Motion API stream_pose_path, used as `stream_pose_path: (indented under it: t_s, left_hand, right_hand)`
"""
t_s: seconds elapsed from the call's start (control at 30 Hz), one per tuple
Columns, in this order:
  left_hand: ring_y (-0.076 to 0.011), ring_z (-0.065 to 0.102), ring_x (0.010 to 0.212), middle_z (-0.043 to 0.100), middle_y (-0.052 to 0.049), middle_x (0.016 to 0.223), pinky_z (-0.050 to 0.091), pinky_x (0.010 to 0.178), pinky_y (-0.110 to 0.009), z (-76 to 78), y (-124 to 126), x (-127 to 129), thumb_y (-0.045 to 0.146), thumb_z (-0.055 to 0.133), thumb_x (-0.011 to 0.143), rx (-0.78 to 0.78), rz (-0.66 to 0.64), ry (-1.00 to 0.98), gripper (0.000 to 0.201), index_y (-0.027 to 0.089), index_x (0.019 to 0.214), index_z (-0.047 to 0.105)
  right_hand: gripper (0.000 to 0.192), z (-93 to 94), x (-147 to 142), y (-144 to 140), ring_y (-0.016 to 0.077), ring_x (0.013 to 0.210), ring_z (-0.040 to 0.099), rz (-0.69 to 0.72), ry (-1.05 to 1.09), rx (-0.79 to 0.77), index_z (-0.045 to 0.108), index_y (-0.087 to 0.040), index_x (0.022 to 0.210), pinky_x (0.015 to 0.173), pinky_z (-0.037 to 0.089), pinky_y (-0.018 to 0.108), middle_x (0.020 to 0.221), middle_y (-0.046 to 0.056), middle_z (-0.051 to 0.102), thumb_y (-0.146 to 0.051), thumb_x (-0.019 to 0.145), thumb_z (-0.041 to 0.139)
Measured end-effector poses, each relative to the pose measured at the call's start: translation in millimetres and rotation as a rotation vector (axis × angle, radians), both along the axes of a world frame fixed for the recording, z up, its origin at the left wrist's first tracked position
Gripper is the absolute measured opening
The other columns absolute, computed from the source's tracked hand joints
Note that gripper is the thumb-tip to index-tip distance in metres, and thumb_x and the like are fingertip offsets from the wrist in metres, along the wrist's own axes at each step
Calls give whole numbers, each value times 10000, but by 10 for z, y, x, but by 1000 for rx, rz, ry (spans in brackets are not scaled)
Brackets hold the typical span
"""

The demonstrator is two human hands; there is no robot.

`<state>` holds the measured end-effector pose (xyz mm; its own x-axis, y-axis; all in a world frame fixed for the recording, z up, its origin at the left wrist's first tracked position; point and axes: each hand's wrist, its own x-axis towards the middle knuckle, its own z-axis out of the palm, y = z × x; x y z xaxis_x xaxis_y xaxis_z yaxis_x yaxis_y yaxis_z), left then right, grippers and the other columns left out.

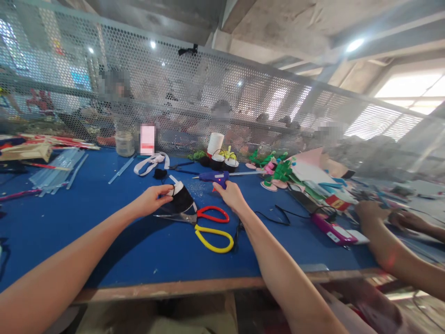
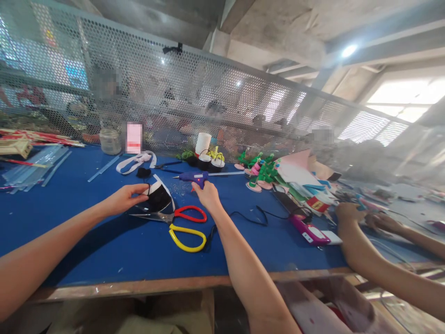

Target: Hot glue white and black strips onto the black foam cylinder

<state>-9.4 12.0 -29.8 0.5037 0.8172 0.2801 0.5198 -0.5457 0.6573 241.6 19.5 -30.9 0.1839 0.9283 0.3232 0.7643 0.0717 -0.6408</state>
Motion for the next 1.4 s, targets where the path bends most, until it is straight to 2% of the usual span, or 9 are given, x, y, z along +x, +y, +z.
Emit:
stream_pose_path:
  t_s: [0.1, 0.27, 0.4, 0.57, 0.7, 0.8, 0.93, 1.1, 1.4]
  left_hand:
    - [-200, 550, 868, 634, -60, 940, 419, 802, -302, 34, -58, 36, 307, 434, 751, 30, 2, 35, 313, 115, 961, 561]
    - [-194, 556, 808, 623, -58, 878, 434, 755, -301, 112, -178, 101, 266, 417, 783, 171, 21, 222, 255, 148, 954, 564]
    - [-200, 532, 945, 620, -68, 961, 338, 934, -376, 119, -226, 147, 177, 434, 778, 323, 0, 300, 215, 171, 947, 567]
    - [-180, 542, 960, 626, -65, 978, 266, 990, -439, 69, -258, 168, 128, 403, 793, 465, -43, 362, 236, 184, 950, 570]
    - [-192, 539, 984, 631, -71, 1008, 258, 988, -472, 36, -276, 172, 98, 418, 775, 582, -70, 354, 286, 208, 993, 568]
    - [-203, 534, 1000, 626, -80, 1044, 258, 984, -488, 29, -279, 178, 91, 419, 770, 621, -77, 369, 284, 211, 967, 584]
    - [-207, 537, 1002, 634, -93, 1020, 257, 988, -482, 60, -262, 168, 107, 430, 769, 530, -52, 325, 270, 181, 978, 584]
    - [-213, 570, 917, 633, -100, 1014, 372, 910, -413, 136, -236, 132, 219, 438, 779, 213, -11, 90, 321, 136, 1069, 546]
    - [-226, 544, 967, 619, -105, 1041, 401, 869, -353, 223, -294, 160, 298, 479, 750, -64, -139, -137, 371, 107, 1059, 552]
  right_hand:
    - [352, -57, 30, 94, 196, 632, 598, -48, -237, -93, 501, -180, 520, 544, 393, 242, 547, 80, 590, -393, 785, 414]
    - [343, -111, -10, 114, 206, 610, 597, -56, -295, -217, 569, -151, 537, 538, 400, 255, 539, 104, 595, -374, 774, 461]
    - [239, 4, -92, -5, 234, 831, 572, -63, -294, -76, 629, -119, 763, 693, 416, 310, 851, 164, 619, -328, 754, 512]
    - [269, 276, -423, -229, 179, 998, 487, 413, -153, 248, 649, -170, 818, 849, 373, 317, 1046, 100, 568, -338, 814, 438]
    - [293, 374, -711, -291, 235, 1121, 391, 536, -218, 123, 675, -191, 739, 916, 304, 407, 1131, 91, 530, -364, 804, 448]
    - [224, 393, -804, -273, 211, 1097, 439, 619, -159, 4, 658, -171, 641, 900, 334, 357, 1073, 88, 570, -244, 774, 493]
    - [160, 396, -745, -265, 167, 1030, 504, 562, 122, 75, 627, -149, 637, 854, 374, 294, 1063, 90, 572, -175, 738, 506]
    - [159, 341, -585, -306, 144, 864, 560, 485, 442, 182, 583, -143, 645, 727, 433, 255, 967, 76, 596, -290, 696, 551]
    - [231, 179, -528, -301, 130, 671, 539, 380, 505, 199, 565, -140, 719, 630, 430, 254, 706, 29, 603, -367, 682, 547]
